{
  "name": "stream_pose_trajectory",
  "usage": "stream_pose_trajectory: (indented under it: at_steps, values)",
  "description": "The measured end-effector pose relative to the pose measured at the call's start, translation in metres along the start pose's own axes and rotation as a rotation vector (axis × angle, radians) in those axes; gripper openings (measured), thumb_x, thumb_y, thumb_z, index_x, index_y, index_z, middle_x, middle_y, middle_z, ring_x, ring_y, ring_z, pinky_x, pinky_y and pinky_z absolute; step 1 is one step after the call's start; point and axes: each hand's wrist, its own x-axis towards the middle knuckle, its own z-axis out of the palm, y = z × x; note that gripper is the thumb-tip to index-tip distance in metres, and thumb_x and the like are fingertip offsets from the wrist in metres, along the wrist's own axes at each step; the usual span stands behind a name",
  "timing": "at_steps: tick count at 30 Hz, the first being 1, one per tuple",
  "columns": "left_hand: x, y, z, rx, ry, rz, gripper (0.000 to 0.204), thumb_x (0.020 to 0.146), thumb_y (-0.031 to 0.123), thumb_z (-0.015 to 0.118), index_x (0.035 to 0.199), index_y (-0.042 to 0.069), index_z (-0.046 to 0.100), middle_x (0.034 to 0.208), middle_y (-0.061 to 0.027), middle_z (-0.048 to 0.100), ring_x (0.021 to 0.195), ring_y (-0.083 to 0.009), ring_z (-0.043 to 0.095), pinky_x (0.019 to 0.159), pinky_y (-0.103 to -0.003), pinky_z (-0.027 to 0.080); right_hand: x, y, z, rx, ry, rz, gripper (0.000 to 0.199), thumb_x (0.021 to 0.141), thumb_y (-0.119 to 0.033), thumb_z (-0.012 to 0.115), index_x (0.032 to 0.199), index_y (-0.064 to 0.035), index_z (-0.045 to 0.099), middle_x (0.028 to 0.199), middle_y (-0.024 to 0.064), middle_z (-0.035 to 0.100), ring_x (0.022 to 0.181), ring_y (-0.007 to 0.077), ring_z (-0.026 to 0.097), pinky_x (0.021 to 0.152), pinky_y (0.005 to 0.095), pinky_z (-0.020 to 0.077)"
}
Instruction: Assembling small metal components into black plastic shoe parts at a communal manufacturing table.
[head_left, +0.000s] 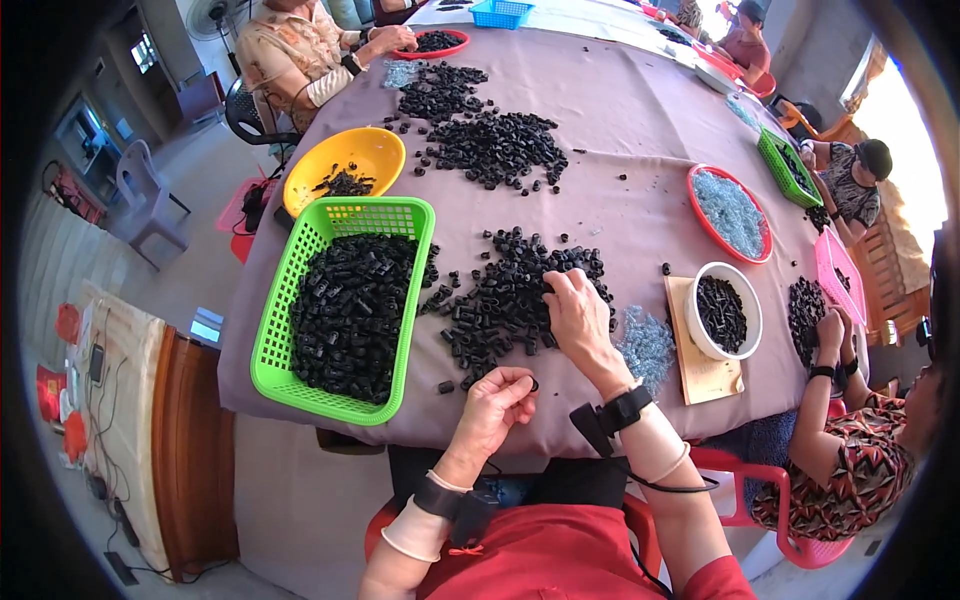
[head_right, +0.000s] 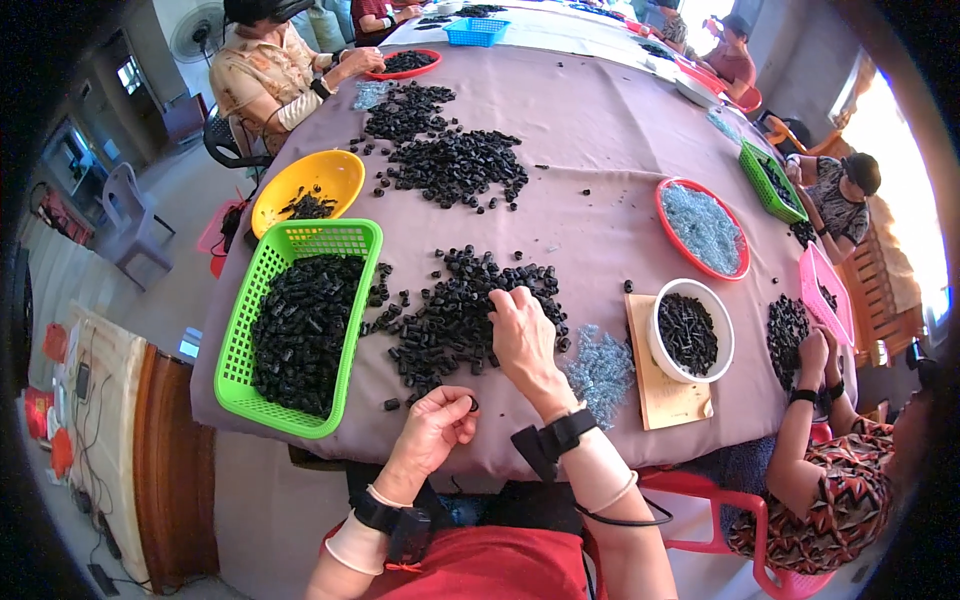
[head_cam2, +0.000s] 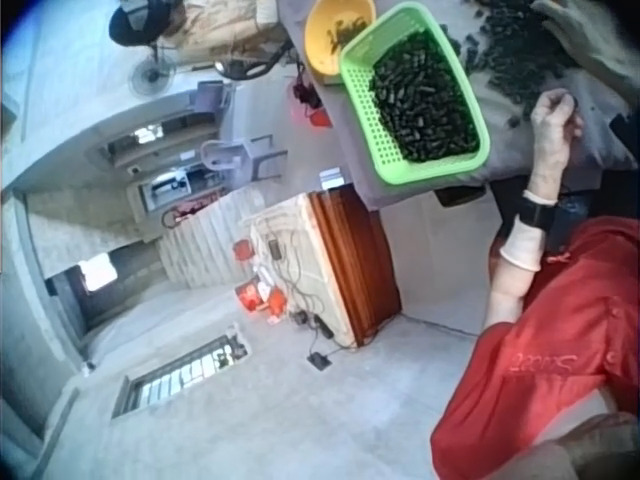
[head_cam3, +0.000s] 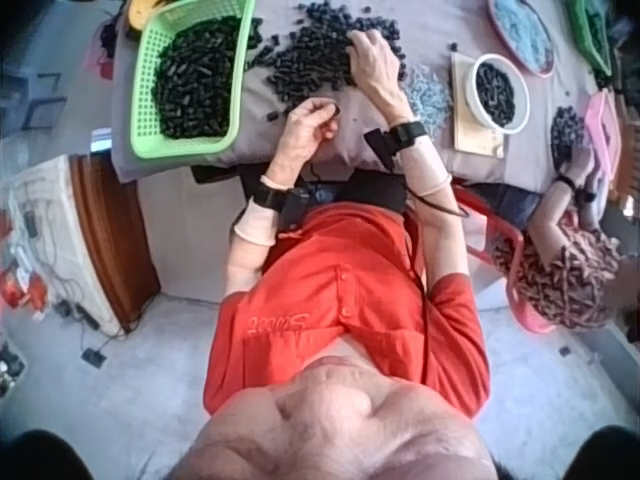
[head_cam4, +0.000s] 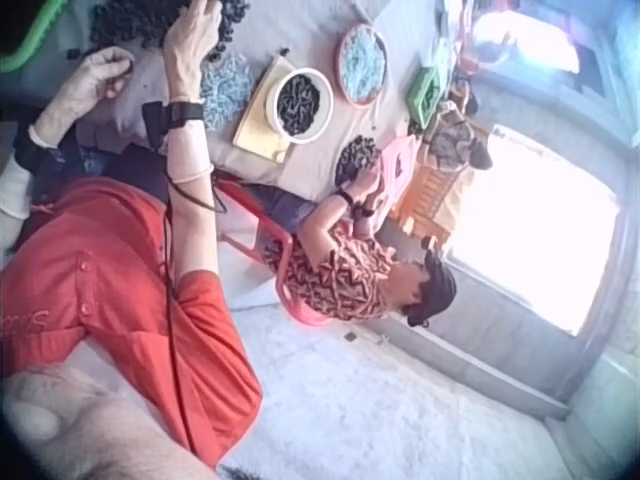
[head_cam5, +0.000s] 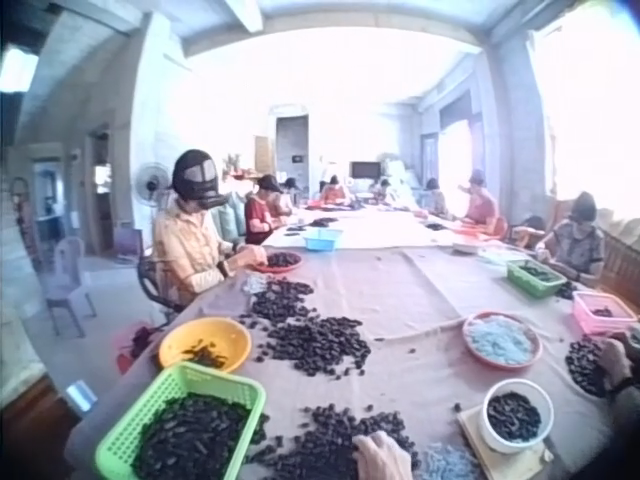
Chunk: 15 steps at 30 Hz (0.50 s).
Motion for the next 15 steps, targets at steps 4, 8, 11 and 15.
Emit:
stream_pose_trajectory:
  at_steps: [4,8,11,15]
  values:
    - [0.0,-0.001,0.0,0.022,0.002,0.009,0.008,0.086,0.008,0.059,0.094,0.005,0.06,0.078,-0.0064,0.062,0.061,-0.0136,0.056,0.051,-0.025,0.042,0.007,0.006,0.012,-0.079,-0.041,0.006,0.015,0.078,-0.011,0.061,0.09,-0.006,0.054,0.084,0.0119,0.052,0.08,0.031,0.055,0.066,0.0402,0.0469]
    - [-0.001,0.0,0.003,0.034,-0.002,0.006,0.011,0.086,0.007,0.059,0.096,0.005,0.06,0.077,-0.0057,0.061,0.061,-0.0131,0.056,0.052,-0.024,0.043,0.006,0.008,0.007,-0.019,-0.02,0.0,0.013,0.079,-0.011,0.061,0.085,-0.0043,0.051,0.083,0.013,0.052,0.08,0.032,0.055,0.065,0.0418,0.0459]
    - [0.001,-0.003,0.001,0.007,-0.008,0.013,0.015,0.085,0.007,0.06,0.1,0.004,0.06,0.078,-0.0054,0.062,0.061,-0.012,0.057,0.051,-0.023,0.044,-0.003,0.004,-0.004,0.058,0.032,0.015,0.011,0.079,-0.007,0.059,0.084,-0.0031,0.05,0.083,0.0136,0.053,0.078,0.0323,0.056,0.065,0.0406,0.0462]
    - [0.0,-0.003,0.001,0.024,0.016,0.047,0.015,0.086,0.007,0.059,0.101,0.004,0.06,0.078,-0.0056,0.061,0.062,-0.0119,0.055,0.053,-0.024,0.043,-0.039,-0.01,-0.025,0.425,0.009,0.127,0.004,0.081,0.0,0.053,0.084,-0.001,0.052,0.07,0.0113,0.057,0.062,0.0251,0.059,0.057,0.0313,0.0473]
